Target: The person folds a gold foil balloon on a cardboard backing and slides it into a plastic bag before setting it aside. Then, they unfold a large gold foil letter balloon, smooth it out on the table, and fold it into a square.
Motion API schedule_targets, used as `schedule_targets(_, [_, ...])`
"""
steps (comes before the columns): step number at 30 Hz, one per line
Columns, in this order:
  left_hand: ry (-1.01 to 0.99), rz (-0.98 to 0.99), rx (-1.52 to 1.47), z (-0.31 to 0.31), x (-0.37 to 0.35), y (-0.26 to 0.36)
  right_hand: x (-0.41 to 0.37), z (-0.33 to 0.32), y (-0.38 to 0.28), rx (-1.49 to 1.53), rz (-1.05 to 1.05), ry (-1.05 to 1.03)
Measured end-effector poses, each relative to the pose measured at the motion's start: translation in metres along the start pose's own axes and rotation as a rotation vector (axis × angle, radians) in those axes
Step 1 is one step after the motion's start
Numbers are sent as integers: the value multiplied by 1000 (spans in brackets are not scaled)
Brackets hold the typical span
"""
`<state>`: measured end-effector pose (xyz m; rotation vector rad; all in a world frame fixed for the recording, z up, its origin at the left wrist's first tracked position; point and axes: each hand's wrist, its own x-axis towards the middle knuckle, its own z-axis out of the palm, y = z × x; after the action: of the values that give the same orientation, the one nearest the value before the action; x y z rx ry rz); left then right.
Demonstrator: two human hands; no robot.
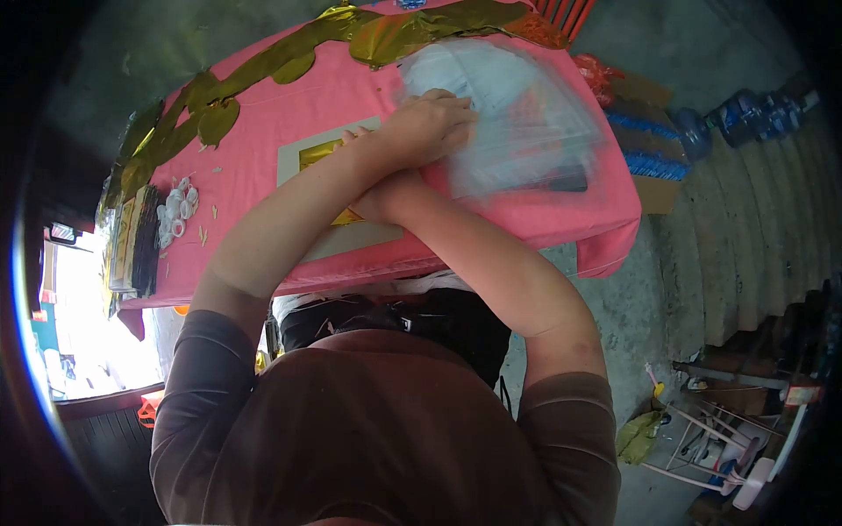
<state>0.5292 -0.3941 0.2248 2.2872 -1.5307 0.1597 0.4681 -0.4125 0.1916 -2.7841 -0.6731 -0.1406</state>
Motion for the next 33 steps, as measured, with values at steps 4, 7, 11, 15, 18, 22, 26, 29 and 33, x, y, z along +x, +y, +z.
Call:
schedule_targets(4, [32, -96, 84, 10, 7, -2, 0, -5, -2, -60, -25, 6])
schedule_targets(7, [135, -91, 166, 15, 10, -4, 0, -3, -1, -43, -15, 43])
schedule_targets(11, [310, 69, 261, 5, 11, 2, -2, -2, 0, 0, -39, 116])
schedule_targets(15, [123, 51, 114, 1, 20, 15, -2, 7, 4, -44, -61, 81])
schedule_targets(18, [125, 145, 46, 12, 34, 13, -3, 9, 6, -47, -98, 135])
schedule_targets(22, [380, 215, 435, 13, 52, 6, -4, 17, 9, 90, -192, 333])
schedule_targets(26, [404, 83, 625, 8, 56, 2, -4, 8, 6, 315, -131, 233])
schedule_targets(29, [84, -87, 508, 10, 59, -3, 0, 14, 4, 290, -164, 527])
schedule_targets(33, [84, -25, 442, 11, 58, -19, 1, 2, -1, 422, -109, 443])
